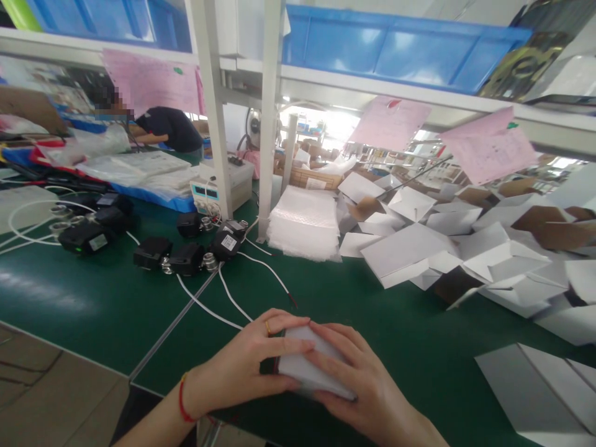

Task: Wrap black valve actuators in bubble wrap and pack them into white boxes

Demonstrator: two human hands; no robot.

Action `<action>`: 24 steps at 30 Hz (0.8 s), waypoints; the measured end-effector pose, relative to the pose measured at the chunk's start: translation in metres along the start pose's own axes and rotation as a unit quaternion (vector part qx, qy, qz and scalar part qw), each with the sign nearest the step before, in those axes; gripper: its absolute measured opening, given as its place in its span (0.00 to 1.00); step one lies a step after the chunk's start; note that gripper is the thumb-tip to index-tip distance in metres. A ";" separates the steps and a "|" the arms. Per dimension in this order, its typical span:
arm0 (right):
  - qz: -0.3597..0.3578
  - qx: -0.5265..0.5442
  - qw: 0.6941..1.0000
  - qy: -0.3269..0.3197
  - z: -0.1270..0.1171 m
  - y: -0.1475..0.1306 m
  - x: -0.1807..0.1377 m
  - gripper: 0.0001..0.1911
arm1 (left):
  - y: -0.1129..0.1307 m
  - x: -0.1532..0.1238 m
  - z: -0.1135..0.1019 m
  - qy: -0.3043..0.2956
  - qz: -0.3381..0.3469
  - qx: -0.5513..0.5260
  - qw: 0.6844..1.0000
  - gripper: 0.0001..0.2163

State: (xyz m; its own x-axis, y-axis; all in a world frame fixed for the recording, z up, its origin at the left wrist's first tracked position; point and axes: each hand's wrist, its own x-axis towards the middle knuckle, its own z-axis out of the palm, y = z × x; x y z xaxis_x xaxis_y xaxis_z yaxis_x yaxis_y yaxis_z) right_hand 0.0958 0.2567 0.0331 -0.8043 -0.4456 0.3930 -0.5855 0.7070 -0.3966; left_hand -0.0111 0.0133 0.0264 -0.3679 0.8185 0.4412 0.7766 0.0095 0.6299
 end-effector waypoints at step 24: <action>-0.026 -0.140 0.986 0.091 0.035 -0.012 -0.013 0.26 | -0.018 -0.021 0.024 0.056 0.089 0.063 0.992 0.19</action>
State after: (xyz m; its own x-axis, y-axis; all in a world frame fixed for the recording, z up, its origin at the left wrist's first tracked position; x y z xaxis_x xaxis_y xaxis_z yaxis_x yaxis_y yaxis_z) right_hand 0.1094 0.2344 0.0036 -0.7279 -0.3966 0.5593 -0.5536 0.8212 -0.1383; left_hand -0.0055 0.0094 -0.0098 -0.2683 0.7452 0.6105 0.8896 -0.0515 0.4538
